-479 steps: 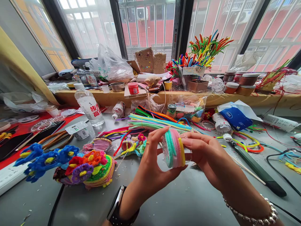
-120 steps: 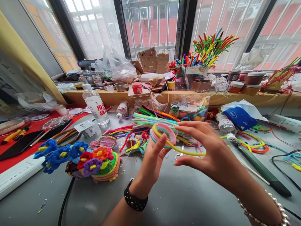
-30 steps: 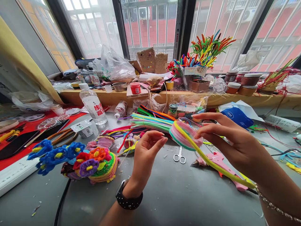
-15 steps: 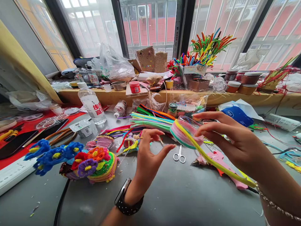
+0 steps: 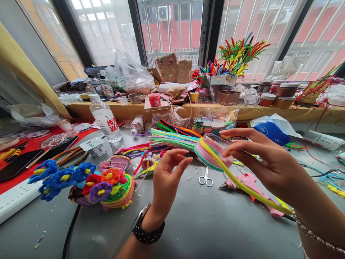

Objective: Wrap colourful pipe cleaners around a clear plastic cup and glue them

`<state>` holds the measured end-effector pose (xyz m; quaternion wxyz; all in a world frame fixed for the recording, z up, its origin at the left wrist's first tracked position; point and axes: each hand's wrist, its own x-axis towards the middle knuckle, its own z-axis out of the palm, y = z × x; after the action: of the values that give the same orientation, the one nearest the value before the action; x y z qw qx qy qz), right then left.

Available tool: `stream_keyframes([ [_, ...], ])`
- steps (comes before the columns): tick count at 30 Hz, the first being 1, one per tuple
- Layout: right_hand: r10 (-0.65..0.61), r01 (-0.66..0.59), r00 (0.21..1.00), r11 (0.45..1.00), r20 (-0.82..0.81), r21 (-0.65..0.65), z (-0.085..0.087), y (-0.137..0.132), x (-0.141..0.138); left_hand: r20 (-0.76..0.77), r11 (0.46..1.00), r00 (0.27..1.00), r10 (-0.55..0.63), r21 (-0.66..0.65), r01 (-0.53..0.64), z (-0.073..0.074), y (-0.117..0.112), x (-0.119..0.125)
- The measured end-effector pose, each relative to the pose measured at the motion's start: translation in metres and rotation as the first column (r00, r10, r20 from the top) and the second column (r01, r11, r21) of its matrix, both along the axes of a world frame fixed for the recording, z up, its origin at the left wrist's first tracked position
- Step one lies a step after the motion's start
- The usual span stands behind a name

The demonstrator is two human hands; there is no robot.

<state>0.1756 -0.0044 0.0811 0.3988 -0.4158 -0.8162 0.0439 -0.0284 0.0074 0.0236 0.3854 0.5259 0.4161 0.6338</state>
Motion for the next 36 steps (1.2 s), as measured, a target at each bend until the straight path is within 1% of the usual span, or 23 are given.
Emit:
stream_keyframes([
  [5,-0.003,0.003,1.000,1.000,-0.005,-0.020,0.0013,-0.0008,-0.0020,-0.039,1.000,0.999,-0.012,0.016,0.013,0.0012,-0.0009,-0.0008],
  [11,-0.002,0.001,1.000,1.000,-0.005,-0.010,0.0013,-0.0011,-0.0021,-0.048,1.000,0.999,-0.015,0.027,0.016,0.0004,-0.0023,-0.0009],
  [19,-0.001,0.001,1.000,1.000,0.000,-0.005,-0.0002,0.0007,0.0002,0.024,0.999,0.999,-0.039,0.023,0.038,0.0016,-0.0007,0.0009],
  [27,-0.003,0.003,1.000,1.000,0.008,-0.013,-0.0005,0.0001,-0.0005,0.141,0.995,0.986,-0.087,-0.033,0.092,0.0011,0.0007,0.0024],
  [36,-0.009,0.009,1.000,1.000,0.009,-0.011,-0.0004,0.0008,-0.0008,0.132,0.995,0.987,-0.091,-0.037,0.097,0.0015,-0.0005,0.0005],
])
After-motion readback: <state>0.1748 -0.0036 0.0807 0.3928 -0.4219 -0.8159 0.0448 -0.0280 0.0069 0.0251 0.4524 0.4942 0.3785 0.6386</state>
